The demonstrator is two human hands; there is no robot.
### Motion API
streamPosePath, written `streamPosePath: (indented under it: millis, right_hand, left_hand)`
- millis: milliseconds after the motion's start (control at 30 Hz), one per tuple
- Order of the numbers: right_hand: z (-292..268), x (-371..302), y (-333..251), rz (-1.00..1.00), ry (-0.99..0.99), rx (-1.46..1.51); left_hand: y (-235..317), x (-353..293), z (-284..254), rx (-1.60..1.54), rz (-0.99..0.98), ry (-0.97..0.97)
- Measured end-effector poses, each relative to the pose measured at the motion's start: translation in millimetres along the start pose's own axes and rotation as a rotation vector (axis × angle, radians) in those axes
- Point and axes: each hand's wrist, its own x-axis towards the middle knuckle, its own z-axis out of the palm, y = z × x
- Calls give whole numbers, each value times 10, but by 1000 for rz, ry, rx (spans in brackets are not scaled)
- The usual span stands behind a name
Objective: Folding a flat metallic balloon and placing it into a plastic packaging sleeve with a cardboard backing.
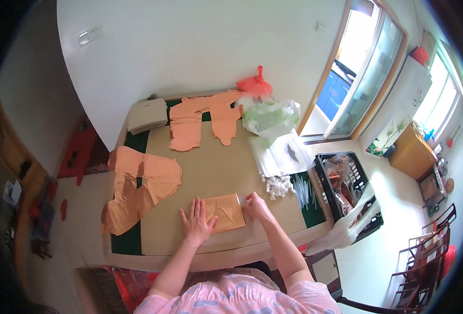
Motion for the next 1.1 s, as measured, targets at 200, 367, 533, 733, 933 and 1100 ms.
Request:
streamPosePath:
  millis: [200, 367, 533, 733, 933, 1100]
  right_hand:
    - [-831, -530, 250, 189, 128, 1]
    - [-1896, -985, -331, -126, 405, 87]
    - [-1524, -197, -504, -327, 784, 212]
    - [-429, 719, -480, -279, 660, 151]
    - [63, 585, -231, -223, 503, 14]
    - [86, -10, -330, -186, 306, -4]
  left_hand:
    - [-42, -23, -34, -30, -35, -13]
    - [-53, -8, -45, -30, -52, -71]
    - [-44, -4, -107, 8, -29, -62]
    - [-42, 7, -25, 46, -25, -100]
    - [-58, -69, -25, -23, -13, -51]
    - [-84, -116, -35, -48, -28, -69]
